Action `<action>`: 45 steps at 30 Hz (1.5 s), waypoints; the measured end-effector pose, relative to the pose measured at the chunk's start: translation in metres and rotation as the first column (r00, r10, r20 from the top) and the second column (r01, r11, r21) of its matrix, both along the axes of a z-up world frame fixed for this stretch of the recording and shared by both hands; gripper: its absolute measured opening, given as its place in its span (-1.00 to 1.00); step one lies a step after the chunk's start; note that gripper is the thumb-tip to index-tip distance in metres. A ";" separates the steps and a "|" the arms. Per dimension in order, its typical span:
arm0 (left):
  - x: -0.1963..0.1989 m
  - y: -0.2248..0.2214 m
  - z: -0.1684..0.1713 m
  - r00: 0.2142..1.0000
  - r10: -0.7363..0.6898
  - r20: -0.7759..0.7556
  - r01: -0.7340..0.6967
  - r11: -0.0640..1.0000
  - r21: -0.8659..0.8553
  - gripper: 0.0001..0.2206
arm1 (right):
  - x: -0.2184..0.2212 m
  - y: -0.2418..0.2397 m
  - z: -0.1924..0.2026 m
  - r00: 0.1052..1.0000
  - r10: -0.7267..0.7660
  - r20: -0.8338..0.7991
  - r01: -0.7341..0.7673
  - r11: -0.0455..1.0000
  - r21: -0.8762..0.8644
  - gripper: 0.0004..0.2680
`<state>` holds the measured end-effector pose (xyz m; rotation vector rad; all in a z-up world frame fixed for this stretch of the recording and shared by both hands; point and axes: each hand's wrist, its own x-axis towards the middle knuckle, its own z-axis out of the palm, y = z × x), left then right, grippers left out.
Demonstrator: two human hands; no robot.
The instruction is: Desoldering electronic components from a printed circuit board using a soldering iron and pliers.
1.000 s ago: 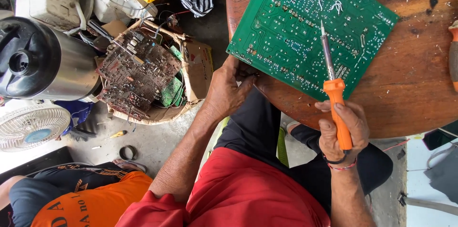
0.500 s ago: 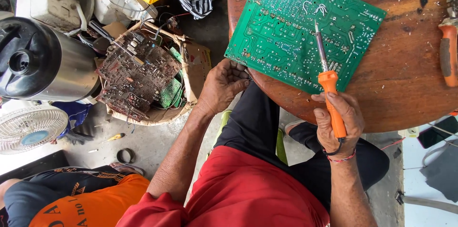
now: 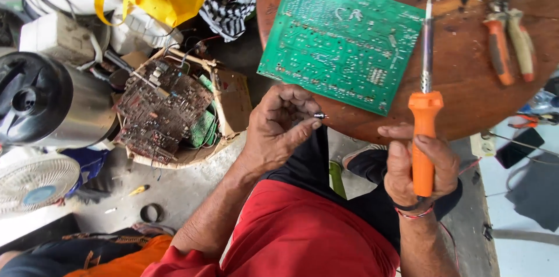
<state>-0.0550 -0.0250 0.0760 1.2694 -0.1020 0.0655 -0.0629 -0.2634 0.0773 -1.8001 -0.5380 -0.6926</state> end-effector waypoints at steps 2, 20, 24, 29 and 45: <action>-0.002 -0.009 0.005 0.998 -0.057 0.041 0.058 0.998 -0.023 -0.65 | -0.005 0.003 0.017 0.995 0.042 -0.086 -0.043 0.999 -0.008 -0.72; -0.018 -0.053 0.039 0.973 -0.086 0.216 0.103 0.992 -0.068 -0.63 | -0.029 -0.003 0.040 0.986 0.067 -0.150 -0.052 0.994 0.100 -0.65; -0.020 -0.055 0.031 0.976 -0.128 0.173 0.153 0.978 -0.139 -0.63 | -0.026 -0.003 0.047 0.993 0.061 -0.102 -0.054 0.996 0.069 -0.67; -0.017 -0.058 0.028 0.981 -0.143 0.127 0.179 0.924 -0.337 -0.62 | -0.026 -0.005 0.046 0.995 0.088 -0.053 -0.084 0.993 0.083 -0.63; -0.022 -0.065 0.017 0.972 -0.227 0.063 0.232 0.868 -0.439 -0.58 | -0.029 -0.009 0.042 0.995 0.091 0.041 -0.092 0.995 0.024 -0.66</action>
